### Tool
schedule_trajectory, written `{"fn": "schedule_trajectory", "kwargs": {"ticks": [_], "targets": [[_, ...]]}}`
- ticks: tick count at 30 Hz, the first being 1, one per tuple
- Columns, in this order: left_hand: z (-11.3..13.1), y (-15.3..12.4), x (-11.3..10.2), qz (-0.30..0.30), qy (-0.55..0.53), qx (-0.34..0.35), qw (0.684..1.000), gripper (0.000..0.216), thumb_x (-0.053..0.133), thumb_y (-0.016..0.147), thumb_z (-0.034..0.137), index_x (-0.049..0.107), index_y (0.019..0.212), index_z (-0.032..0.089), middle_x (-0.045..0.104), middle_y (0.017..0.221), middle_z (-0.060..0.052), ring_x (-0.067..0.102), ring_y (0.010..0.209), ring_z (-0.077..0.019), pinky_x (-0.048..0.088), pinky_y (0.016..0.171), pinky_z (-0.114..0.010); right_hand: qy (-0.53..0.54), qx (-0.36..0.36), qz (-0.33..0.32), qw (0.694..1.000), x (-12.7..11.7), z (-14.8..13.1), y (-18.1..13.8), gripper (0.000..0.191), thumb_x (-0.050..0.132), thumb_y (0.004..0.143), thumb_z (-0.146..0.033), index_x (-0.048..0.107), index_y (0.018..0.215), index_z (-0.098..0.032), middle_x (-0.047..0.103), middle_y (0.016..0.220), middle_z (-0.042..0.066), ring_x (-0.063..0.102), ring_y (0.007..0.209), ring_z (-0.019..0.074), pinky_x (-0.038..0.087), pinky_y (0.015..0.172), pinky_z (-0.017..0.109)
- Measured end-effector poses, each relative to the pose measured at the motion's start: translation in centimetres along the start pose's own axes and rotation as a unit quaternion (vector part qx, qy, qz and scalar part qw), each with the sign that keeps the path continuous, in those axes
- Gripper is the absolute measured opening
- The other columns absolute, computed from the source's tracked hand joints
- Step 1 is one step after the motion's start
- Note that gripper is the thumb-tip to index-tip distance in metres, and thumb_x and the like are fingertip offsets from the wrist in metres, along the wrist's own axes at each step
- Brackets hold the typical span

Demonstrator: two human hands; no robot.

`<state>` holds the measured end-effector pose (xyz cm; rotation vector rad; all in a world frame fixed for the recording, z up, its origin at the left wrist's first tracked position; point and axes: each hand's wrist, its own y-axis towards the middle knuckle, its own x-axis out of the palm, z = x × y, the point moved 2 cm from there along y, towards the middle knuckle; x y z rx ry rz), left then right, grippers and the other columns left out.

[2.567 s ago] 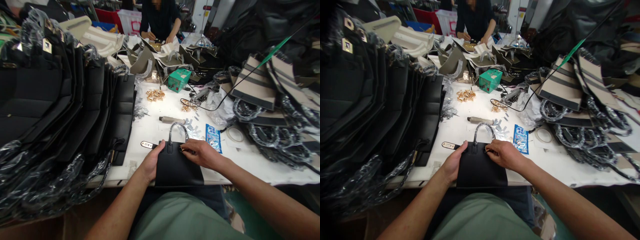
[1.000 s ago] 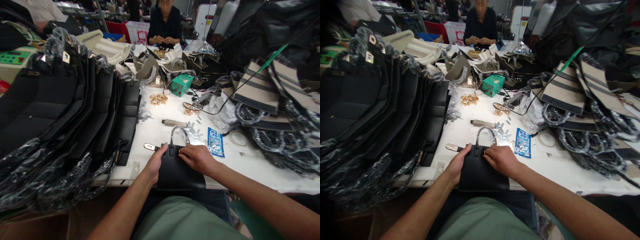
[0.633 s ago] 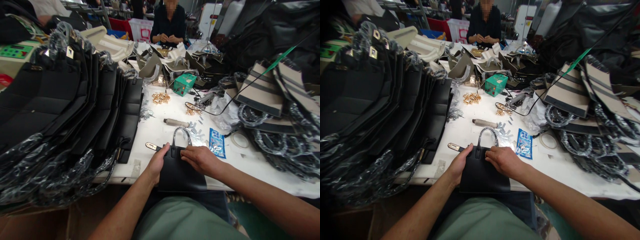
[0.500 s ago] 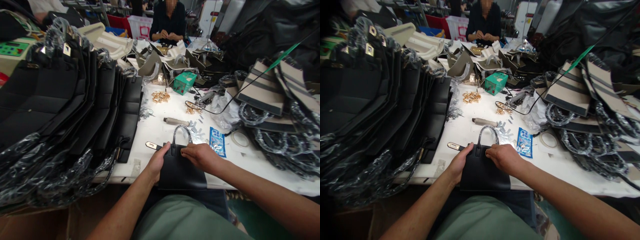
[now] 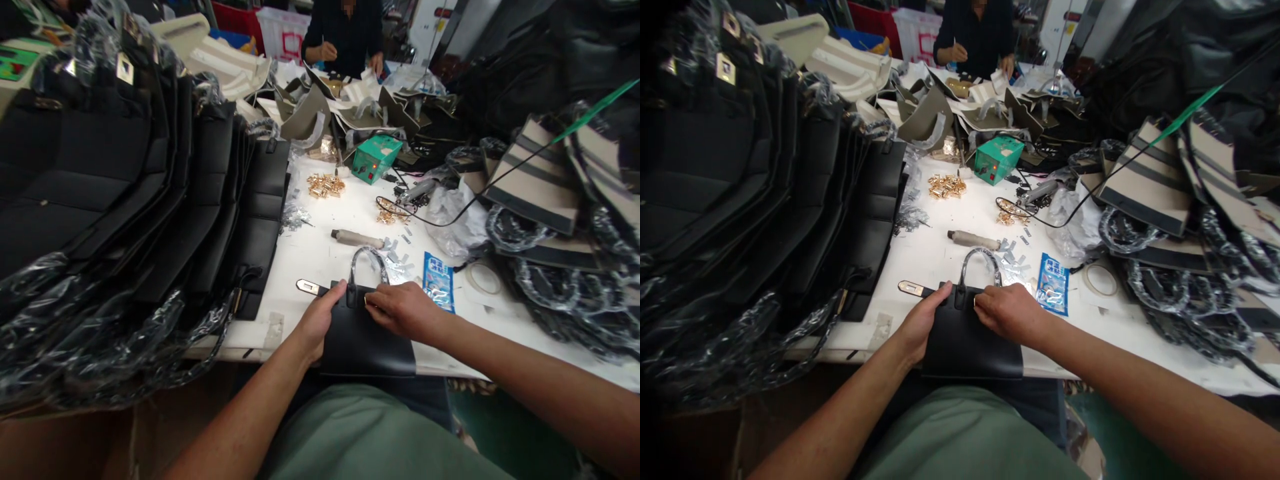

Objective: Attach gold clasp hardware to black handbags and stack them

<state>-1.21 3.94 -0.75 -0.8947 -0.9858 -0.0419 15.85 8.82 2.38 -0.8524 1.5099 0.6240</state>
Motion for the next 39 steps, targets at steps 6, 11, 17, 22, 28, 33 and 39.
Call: {"fn": "schedule_trajectory", "kwargs": {"ticks": [6,11,17,22,28,33,39], "targets": [[0.1,0.3,-0.3,0.000,0.001,0.025,1.000,0.043,0.066,0.085,0.040,0.068,0.115,0.009,0.077,0.095,-0.015,0.074,0.090,-0.0296,0.056,0.088,-0.039,0.004,0.033,0.004,0.999,0.1,-0.5,0.0,0.026,0.042,0.100,-0.030,0.065,0.093,-0.019,0.063,0.077,0.003,0.059,0.068,0.0141,0.028,0.058,0.028],[0.0,0.3,-0.3,-0.029,-0.011,-0.029,0.999,0.046,0.062,0.087,0.045,0.068,0.115,0.009,0.077,0.096,-0.016,0.073,0.091,-0.0315,0.056,0.087,-0.042,0.048,0.021,-0.051,0.997,-1.1,-0.5,-0.2,0.020,0.044,0.098,-0.023,0.062,0.107,-0.019,0.066,0.086,0.005,0.061,0.072,0.0158,0.034,0.061,0.027],[-0.1,0.3,-0.4,-0.030,0.004,-0.062,0.998,0.049,0.061,0.086,0.049,0.069,0.112,0.009,0.077,0.093,-0.017,0.074,0.088,-0.0333,0.057,0.085,-0.044,0.051,0.014,-0.054,0.997,-1.5,-0.2,-0.1,0.018,0.049,0.094,-0.019,0.063,0.105,-0.020,0.067,0.087,0.006,0.061,0.072,0.0164,0.035,0.062,0.026],[-0.1,0.2,-0.4,-0.020,0.007,-0.050,0.999,0.047,0.062,0.085,0.048,0.070,0.111,0.009,0.077,0.092,-0.017,0.074,0.086,-0.0322,0.057,0.085,-0.043,0.025,0.012,-0.048,0.998,-1.0,-0.3,0.0,0.018,0.050,0.092,-0.019,0.064,0.103,-0.019,0.067,0.085,0.006,0.061,0.071,0.0163,0.035,0.062,0.026],[-0.1,0.1,-0.2,-0.026,0.008,-0.052,0.998,0.050,0.061,0.085,0.049,0.070,0.112,0.009,0.077,0.092,-0.018,0.074,0.087,-0.0336,0.057,0.084,-0.045,0.007,0.015,-0.048,0.999,-0.4,-0.3,-0.1,0.019,0.049,0.094,-0.021,0.063,0.106,-0.019,0.068,0.086,0.006,0.062,0.071,0.0169,0.035,0.061,0.027],[-0.1,0.1,0.0,-0.025,-0.012,-0.054,0.998,0.049,0.060,0.086,0.049,0.069,0.114,0.009,0.077,0.093,-0.016,0.074,0.088,-0.0324,0.057,0.086,-0.043,0.034,0.027,-0.075,0.996,-1.1,-0.7,-0.3,0.019,0.047,0.096,-0.020,0.064,0.106,-0.020,0.069,0.085,0.006,0.063,0.070,0.0169,0.035,0.060,0.026],[-0.1,0.3,-0.5,-0.036,0.000,-0.060,0.998,0.049,0.060,0.086,0.049,0.070,0.113,0.010,0.077,0.093,-0.016,0.074,0.089,-0.0326,0.057,0.086,-0.044,0.118,0.003,-0.067,0.991,-2.0,0.2,0.0,0.020,0.049,0.096,-0.020,0.068,0.100,-0.023,0.071,0.084,0.003,0.064,0.074,0.0158,0.040,0.065,0.025]]}}
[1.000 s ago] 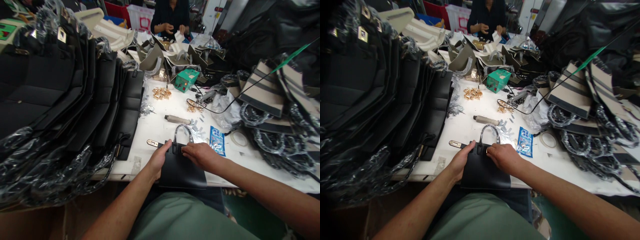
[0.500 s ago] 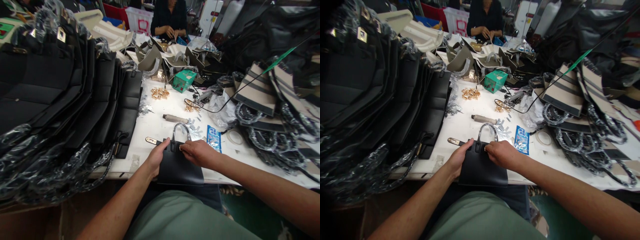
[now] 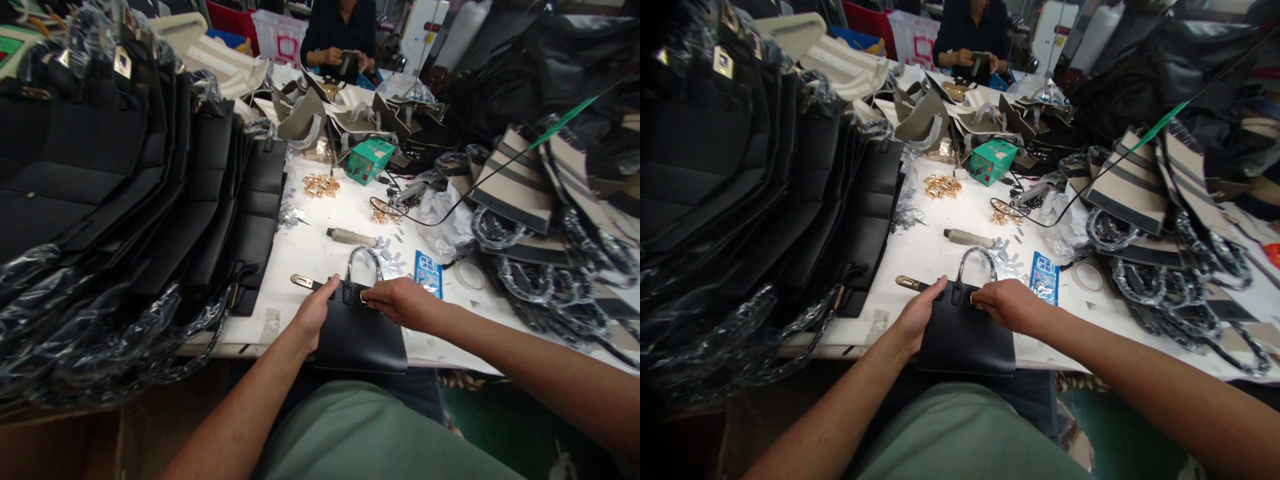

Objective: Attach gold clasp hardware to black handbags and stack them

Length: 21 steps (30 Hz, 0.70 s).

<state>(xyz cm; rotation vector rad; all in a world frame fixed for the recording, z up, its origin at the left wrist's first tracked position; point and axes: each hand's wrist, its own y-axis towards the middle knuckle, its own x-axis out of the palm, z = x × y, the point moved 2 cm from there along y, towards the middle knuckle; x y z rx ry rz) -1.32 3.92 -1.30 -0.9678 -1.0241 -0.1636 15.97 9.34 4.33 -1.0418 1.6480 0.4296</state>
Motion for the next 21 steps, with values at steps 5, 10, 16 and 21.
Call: {"fn": "schedule_trajectory", "kwargs": {"ticks": [5,10,16,21], "targets": [[0.1,0.1,-0.1,-0.017,0.013,0.005,1.000,0.047,0.060,0.086,0.048,0.070,0.110,0.010,0.077,0.094,-0.016,0.073,0.090,-0.0319,0.057,0.086,-0.042,0.088,0.054,0.028,0.994,0.3,1.0,0.2,0.013,0.062,0.090,-0.023,0.073,0.096,-0.025,0.071,0.082,0.000,0.064,0.074,0.0143,0.043,0.067,0.023],[0.2,0.0,-0.1,-0.005,0.002,0.002,1.000,0.048,0.061,0.086,0.049,0.070,0.110,0.009,0.077,0.092,-0.015,0.073,0.089,-0.0315,0.057,0.085,-0.041,0.135,0.089,0.044,0.986,0.4,1.1,0.4,0.012,0.067,0.085,-0.020,0.074,0.094,-0.024,0.072,0.081,0.000,0.065,0.072,0.0138,0.045,0.067,0.023],[0.3,-0.2,-0.1,-0.026,-0.028,0.000,0.999,0.047,0.061,0.086,0.047,0.070,0.112,0.009,0.077,0.095,-0.016,0.073,0.090,-0.0314,0.056,0.087,-0.042,0.077,0.067,0.034,0.994,0.5,0.6,0.7,0.009,0.066,0.086,-0.020,0.073,0.091,-0.022,0.071,0.079,0.000,0.064,0.070,0.0138,0.042,0.064,0.023],[0.3,-0.2,-0.1,-0.018,-0.030,0.005,0.999,0.048,0.061,0.085,0.046,0.069,0.113,0.007,0.077,0.094,-0.016,0.073,0.087,-0.0314,0.056,0.087,-0.043,0.055,0.038,0.038,0.997,0.6,0.6,0.5,0.013,0.059,0.092,-0.023,0.071,0.097,-0.021,0.070,0.083,0.003,0.065,0.074,0.0164,0.043,0.066,0.025]]}}
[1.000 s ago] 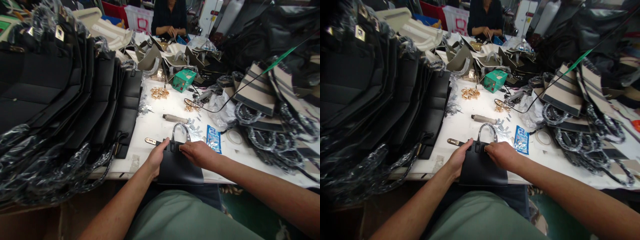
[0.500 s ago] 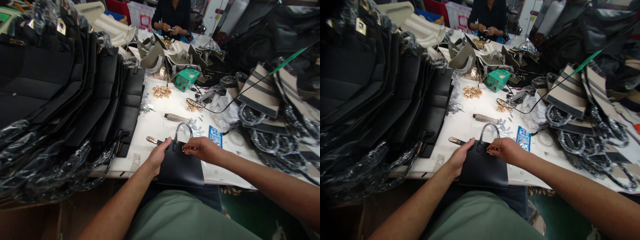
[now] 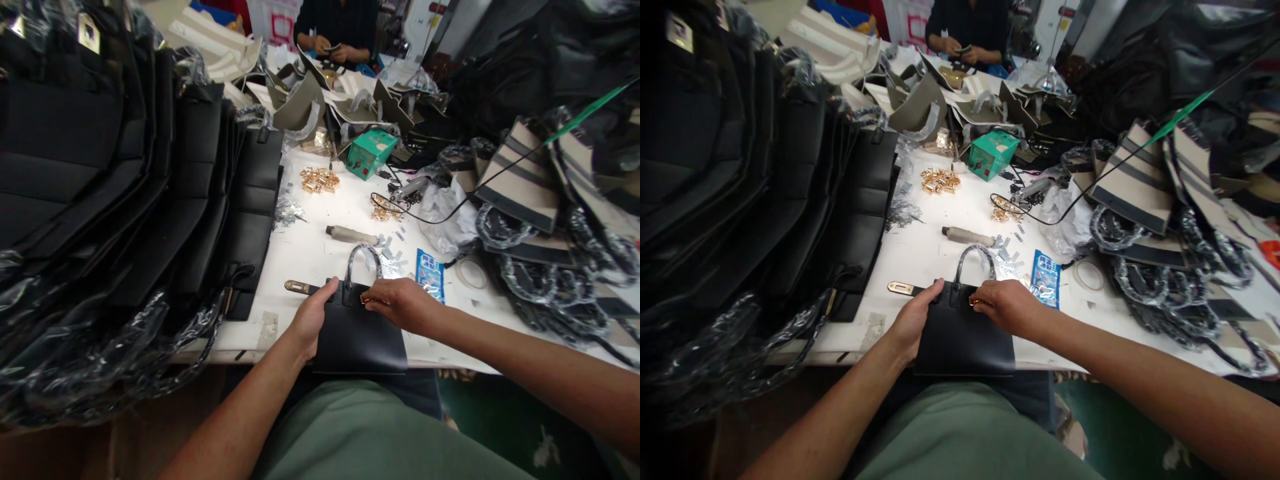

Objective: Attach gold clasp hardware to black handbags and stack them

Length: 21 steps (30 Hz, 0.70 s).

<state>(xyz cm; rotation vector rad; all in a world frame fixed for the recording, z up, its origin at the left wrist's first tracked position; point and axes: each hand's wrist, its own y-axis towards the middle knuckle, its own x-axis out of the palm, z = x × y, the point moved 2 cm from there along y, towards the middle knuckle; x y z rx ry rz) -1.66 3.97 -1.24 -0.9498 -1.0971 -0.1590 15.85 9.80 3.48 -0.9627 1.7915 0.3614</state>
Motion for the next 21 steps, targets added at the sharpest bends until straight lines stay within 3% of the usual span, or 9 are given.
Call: {"fn": "schedule_trajectory", "kwargs": {"ticks": [8,15,21], "targets": [[0.4,0.1,-0.2,0.017,0.035,0.017,0.999,0.045,0.060,0.086,0.042,0.069,0.115,0.008,0.077,0.092,-0.014,0.074,0.085,-0.0294,0.055,0.089,-0.043,0.213,0.038,-0.045,0.975,-1.8,1.4,0.3,0.022,0.066,0.083,-0.019,0.069,0.105,-0.020,0.072,0.087,0.002,0.065,0.074,0.0142,0.049,0.067,0.022],[0.6,0.3,-0.1,0.063,0.083,0.029,0.994,0.046,0.059,0.087,0.042,0.069,0.116,0.007,0.077,0.091,-0.015,0.074,0.085,-0.0304,0.054,0.091,-0.045,0.045,-0.026,0.088,0.995,-0.9,0.5,-1.3,0.022,0.060,0.081,-0.013,0.068,0.102,-0.018,0.066,0.089,0.004,0.060,0.076,0.0146,0.043,0.068,0.024],[0.3,0.3,0.2,0.093,0.102,0.052,0.989,0.043,0.061,0.086,0.038,0.069,0.115,0.007,0.078,0.090,-0.014,0.074,0.083,-0.0300,0.056,0.089,-0.044,-0.017,-0.009,0.117,0.993,0.1,0.4,-1.9,0.018,0.059,0.082,-0.017,0.068,0.097,-0.018,0.065,0.083,0.003,0.057,0.071,0.0146,0.038,0.064,0.024]]}}
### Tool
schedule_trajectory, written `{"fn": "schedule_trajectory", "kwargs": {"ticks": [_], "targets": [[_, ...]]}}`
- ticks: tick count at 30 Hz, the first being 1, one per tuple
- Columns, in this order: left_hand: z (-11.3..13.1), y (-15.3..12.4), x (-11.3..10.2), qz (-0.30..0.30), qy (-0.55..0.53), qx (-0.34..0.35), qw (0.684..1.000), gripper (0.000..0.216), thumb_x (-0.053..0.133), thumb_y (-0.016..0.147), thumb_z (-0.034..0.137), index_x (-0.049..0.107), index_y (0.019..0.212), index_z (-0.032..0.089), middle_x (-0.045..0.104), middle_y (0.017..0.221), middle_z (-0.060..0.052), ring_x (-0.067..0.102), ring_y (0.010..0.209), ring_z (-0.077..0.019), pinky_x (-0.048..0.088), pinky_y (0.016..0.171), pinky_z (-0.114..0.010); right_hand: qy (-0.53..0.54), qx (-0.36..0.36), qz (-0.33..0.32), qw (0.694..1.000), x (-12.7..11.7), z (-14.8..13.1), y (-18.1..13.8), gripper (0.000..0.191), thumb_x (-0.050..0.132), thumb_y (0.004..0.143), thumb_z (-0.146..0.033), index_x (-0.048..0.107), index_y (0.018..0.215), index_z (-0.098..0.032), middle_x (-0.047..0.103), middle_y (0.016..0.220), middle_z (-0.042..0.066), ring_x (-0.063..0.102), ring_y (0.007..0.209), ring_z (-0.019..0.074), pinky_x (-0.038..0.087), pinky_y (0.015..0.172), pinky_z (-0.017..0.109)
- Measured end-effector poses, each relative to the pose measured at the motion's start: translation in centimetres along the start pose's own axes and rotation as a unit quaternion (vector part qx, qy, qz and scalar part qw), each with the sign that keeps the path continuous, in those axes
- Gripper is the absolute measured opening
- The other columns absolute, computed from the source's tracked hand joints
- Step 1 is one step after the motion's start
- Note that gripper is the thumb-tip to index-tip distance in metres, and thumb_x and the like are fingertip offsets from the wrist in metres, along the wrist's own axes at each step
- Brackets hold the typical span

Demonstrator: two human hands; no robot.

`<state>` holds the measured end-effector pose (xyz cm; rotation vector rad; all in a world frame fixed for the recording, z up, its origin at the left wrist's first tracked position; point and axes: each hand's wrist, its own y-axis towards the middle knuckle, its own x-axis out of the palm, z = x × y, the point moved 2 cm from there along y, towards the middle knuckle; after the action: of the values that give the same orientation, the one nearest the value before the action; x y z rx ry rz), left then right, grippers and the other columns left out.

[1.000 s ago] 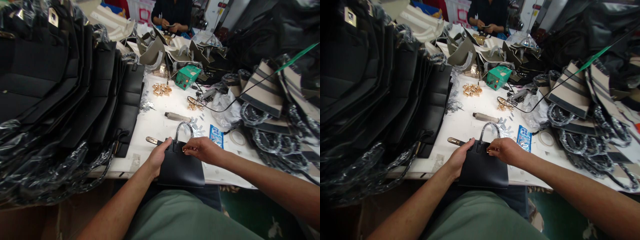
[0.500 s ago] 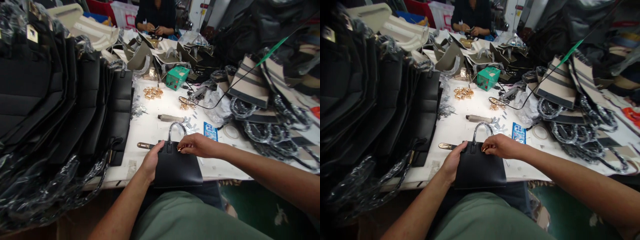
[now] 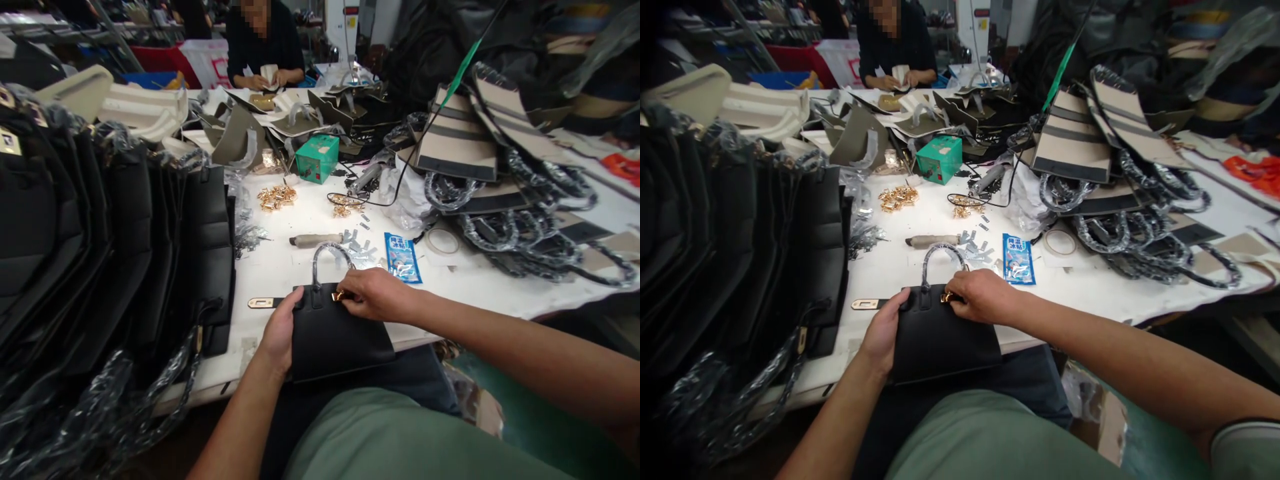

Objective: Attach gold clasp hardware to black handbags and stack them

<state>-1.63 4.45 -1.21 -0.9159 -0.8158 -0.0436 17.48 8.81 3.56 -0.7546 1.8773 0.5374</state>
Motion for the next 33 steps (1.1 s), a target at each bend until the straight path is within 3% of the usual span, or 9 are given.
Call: {"fn": "schedule_trajectory", "kwargs": {"ticks": [9,17,21,26,33], "targets": [[0.1,-0.3,0.3,0.029,-0.005,0.000,1.000,0.042,0.060,0.086,0.037,0.070,0.113,0.007,0.078,0.085,-0.014,0.075,0.079,-0.0299,0.057,0.086,-0.044,-0.023,0.011,-0.017,1.000,1.1,0.4,0.8,0.017,0.059,0.079,-0.019,0.070,0.092,-0.019,0.070,0.087,0.004,0.063,0.076,0.0179,0.039,0.065,0.025],[-0.2,-0.2,0.3,0.010,-0.012,-0.002,1.000,0.044,0.058,0.086,0.039,0.069,0.113,0.007,0.078,0.084,-0.014,0.075,0.080,-0.0306,0.056,0.086,-0.046,0.098,-0.035,-0.110,0.989,-0.5,1.4,1.6,0.019,0.064,0.086,-0.021,0.072,0.103,-0.021,0.073,0.095,0.004,0.066,0.086,0.0173,0.044,0.075,0.024],[-0.3,-0.2,0.3,0.003,-0.024,-0.016,1.000,0.045,0.057,0.087,0.040,0.069,0.114,0.006,0.077,0.086,-0.015,0.074,0.080,-0.0306,0.056,0.086,-0.045,0.070,-0.027,-0.138,0.988,-0.5,0.9,1.8,0.016,0.059,0.091,-0.024,0.073,0.099,-0.020,0.073,0.092,0.005,0.066,0.084,0.0182,0.044,0.074,0.025],[-0.3,-0.1,0.2,-0.007,-0.032,-0.012,0.999,0.044,0.060,0.086,0.038,0.068,0.115,0.007,0.077,0.088,-0.015,0.074,0.080,-0.0297,0.056,0.086,-0.044,-0.012,-0.012,-0.117,0.993,0.1,0.0,1.7,0.014,0.056,0.092,-0.025,0.069,0.094,-0.018,0.069,0.087,0.007,0.063,0.079,0.0185,0.041,0.068,0.026],[-0.3,-0.3,0.3,-0.026,-0.056,-0.004,0.998,0.043,0.060,0.086,0.038,0.069,0.114,0.007,0.077,0.090,-0.015,0.074,0.081,-0.0288,0.056,0.086,-0.043,0.035,0.004,-0.070,0.997,-0.4,-0.3,1.1,0.015,0.059,0.091,-0.026,0.068,0.102,-0.021,0.067,0.089,0.003,0.061,0.076,0.0148,0.040,0.068,0.024]]}}
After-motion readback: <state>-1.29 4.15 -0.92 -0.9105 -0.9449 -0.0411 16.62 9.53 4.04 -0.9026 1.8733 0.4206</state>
